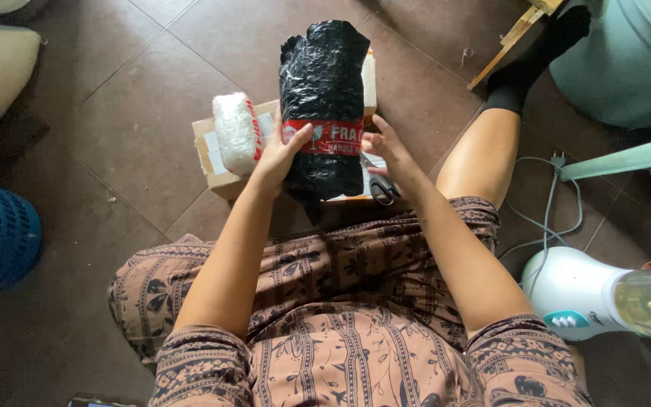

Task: The person sits on the floor and uses scissors to cut tape and plastic wrap on several parcels. They open a small cardboard box, inspect its interior, and then handle a bubble-wrapped item, cutting the wrapping and inspecting the contents.

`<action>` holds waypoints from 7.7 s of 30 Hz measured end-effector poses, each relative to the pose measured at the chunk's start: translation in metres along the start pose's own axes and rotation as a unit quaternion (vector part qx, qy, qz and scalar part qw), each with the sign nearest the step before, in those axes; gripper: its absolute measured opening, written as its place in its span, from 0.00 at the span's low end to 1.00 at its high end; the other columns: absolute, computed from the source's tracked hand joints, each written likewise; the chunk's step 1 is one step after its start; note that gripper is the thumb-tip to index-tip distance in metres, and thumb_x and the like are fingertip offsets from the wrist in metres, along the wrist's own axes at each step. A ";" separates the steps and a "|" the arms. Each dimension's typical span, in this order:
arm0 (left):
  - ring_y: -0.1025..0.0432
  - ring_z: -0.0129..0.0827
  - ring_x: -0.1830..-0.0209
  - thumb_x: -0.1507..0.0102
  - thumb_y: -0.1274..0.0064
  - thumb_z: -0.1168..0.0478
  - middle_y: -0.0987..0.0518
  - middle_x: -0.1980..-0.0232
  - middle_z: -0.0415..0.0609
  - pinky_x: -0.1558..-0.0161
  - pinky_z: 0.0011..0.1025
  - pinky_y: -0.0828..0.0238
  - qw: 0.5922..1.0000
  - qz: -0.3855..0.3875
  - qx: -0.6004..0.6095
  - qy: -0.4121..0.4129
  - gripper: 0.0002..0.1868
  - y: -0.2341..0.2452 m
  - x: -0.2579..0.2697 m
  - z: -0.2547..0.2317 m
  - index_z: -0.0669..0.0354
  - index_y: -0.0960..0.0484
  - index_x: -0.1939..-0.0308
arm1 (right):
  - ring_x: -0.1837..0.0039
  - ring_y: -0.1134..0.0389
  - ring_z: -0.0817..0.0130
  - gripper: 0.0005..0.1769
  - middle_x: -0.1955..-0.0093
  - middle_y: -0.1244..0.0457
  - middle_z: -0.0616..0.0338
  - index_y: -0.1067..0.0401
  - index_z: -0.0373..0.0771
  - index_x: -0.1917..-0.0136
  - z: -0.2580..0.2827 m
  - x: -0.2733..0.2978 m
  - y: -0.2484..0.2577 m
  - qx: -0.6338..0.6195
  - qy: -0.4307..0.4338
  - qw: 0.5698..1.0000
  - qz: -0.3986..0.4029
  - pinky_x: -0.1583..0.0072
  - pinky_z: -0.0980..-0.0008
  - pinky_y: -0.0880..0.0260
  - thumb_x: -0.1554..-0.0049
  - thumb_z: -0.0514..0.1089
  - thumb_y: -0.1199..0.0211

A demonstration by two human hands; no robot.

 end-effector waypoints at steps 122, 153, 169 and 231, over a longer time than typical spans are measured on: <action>0.36 0.50 0.30 0.44 0.41 0.31 0.36 0.31 0.63 0.32 0.42 0.38 0.922 -0.106 -0.370 0.036 0.56 0.012 0.006 0.092 0.59 0.42 0.22 | 0.61 0.41 0.83 0.25 0.61 0.37 0.70 0.26 0.43 0.31 -0.092 0.011 0.086 0.191 -0.098 0.966 0.147 0.59 0.80 0.39 0.42 0.46 0.34; 0.43 0.57 0.28 0.51 0.35 0.35 0.43 0.33 0.60 0.37 0.53 0.31 0.882 0.040 -0.470 -0.008 0.52 -0.049 -0.041 0.016 0.52 0.39 0.31 | 0.44 0.33 0.78 0.29 0.46 0.35 0.66 0.38 0.40 0.25 -0.064 0.017 0.099 0.059 -0.004 0.989 0.134 0.42 0.74 0.32 0.38 0.41 0.40; 0.49 0.58 0.27 0.55 0.22 0.45 0.45 0.31 0.61 0.30 0.56 0.44 0.797 -0.097 -0.488 -0.343 0.49 -0.063 0.066 0.049 0.50 0.34 0.37 | 0.51 0.37 0.78 0.27 0.54 0.38 0.65 0.41 0.44 0.30 -0.070 0.023 0.016 0.060 -0.008 0.992 0.107 0.48 0.76 0.35 0.39 0.43 0.36; 0.55 0.41 0.13 0.37 0.61 0.74 0.44 0.16 0.41 0.18 0.50 0.60 0.807 -0.011 -0.563 -0.179 0.45 -0.055 -0.023 0.102 0.43 0.48 0.16 | 0.72 0.40 0.79 0.22 0.70 0.41 0.66 0.33 0.41 0.48 -0.119 0.047 -0.052 -0.052 -0.133 0.989 -0.023 0.68 0.76 0.36 0.43 0.59 0.33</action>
Point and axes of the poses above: each hand's wrist, its own x-axis away from the middle knuckle, its own y-axis out of the back of the hand, z = x × y, the point moved 10 cm from there along -x, towards the middle knuckle
